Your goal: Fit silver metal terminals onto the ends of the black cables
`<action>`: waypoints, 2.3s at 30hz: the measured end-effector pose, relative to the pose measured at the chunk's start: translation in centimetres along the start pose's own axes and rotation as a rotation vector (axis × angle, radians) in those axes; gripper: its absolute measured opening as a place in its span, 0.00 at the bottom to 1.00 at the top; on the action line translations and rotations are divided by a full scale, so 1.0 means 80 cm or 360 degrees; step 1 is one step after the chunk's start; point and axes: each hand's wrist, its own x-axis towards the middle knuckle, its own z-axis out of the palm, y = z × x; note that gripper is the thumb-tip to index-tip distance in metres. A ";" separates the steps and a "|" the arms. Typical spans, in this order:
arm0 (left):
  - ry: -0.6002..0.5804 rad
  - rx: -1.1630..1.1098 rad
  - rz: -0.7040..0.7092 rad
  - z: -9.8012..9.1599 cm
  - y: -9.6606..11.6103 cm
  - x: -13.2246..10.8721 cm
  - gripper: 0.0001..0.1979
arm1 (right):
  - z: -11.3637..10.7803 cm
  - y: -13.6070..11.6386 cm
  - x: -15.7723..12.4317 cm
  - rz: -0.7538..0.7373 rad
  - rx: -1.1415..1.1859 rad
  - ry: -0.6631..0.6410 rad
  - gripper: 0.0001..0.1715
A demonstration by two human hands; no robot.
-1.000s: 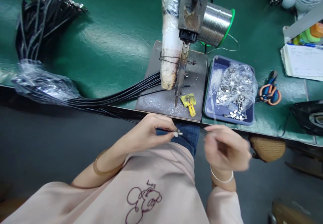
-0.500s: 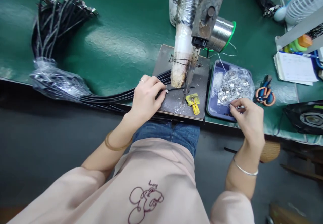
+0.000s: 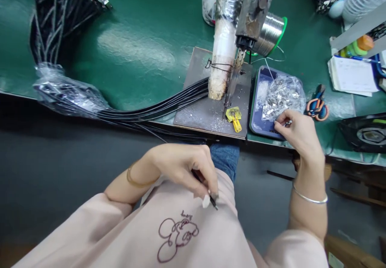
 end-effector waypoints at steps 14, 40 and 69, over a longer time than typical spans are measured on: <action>0.1944 -0.0503 0.0107 0.002 -0.032 0.003 0.10 | 0.018 -0.155 -0.079 -0.0284 0.1142 0.0758 0.10; 0.1682 -0.0348 -0.0016 0.010 -0.029 0.028 0.10 | 0.084 -0.183 -0.081 -0.0545 0.1150 0.1059 0.11; 0.1956 0.0907 0.0248 0.020 -0.038 0.028 0.04 | 0.080 -0.173 -0.075 -0.0378 0.1453 0.0502 0.08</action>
